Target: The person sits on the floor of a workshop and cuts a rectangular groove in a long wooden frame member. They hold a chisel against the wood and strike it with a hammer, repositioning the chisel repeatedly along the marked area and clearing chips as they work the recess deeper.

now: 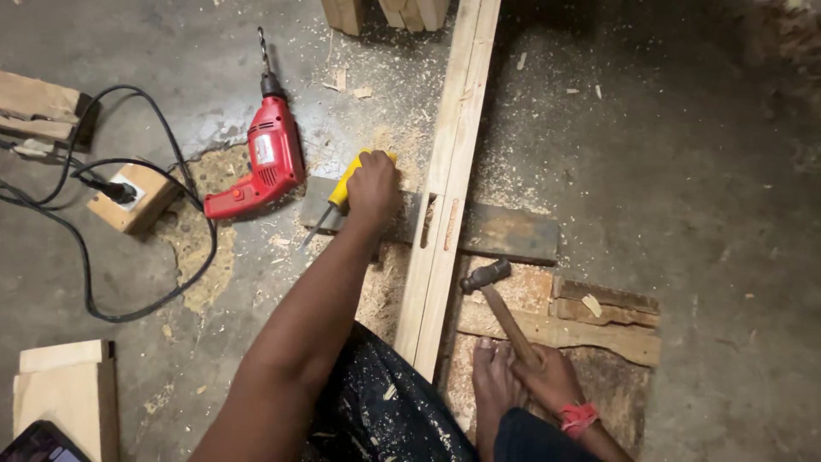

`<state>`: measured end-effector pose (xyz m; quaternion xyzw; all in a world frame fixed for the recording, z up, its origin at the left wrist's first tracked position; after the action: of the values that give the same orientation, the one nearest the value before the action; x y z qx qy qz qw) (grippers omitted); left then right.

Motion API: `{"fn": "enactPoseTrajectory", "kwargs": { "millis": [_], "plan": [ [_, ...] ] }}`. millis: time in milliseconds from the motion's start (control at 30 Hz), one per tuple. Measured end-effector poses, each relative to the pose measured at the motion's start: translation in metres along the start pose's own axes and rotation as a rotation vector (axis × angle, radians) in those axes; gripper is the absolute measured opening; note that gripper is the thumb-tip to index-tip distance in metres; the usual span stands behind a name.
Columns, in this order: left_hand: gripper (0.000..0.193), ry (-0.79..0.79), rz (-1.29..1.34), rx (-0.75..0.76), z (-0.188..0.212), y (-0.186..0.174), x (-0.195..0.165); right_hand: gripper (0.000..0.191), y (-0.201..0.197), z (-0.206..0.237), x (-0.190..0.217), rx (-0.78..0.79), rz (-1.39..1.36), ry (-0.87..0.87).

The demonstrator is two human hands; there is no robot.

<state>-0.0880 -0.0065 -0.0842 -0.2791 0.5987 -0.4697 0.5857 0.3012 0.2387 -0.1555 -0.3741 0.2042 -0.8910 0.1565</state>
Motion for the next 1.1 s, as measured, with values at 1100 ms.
{"fn": "enactPoseTrajectory", "kwargs": {
  "millis": [1100],
  "plan": [
    [0.03, 0.662, 0.949, 0.335, 0.028, -0.056, -0.118, 0.022, -0.07, 0.06, 0.163, -0.16, -0.318, -0.251]
  ]
}}
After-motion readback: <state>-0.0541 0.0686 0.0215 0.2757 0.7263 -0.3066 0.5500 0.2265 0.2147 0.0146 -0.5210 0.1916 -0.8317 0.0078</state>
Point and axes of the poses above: each hand's wrist, its own z-axis away from the middle knuckle, its own y-axis out of the palm, x = y × z, the point moved 7 cm from there along -z, towards the middle knuckle, and after that the axes turned 4 degrees about x, right-handed, at the moved point
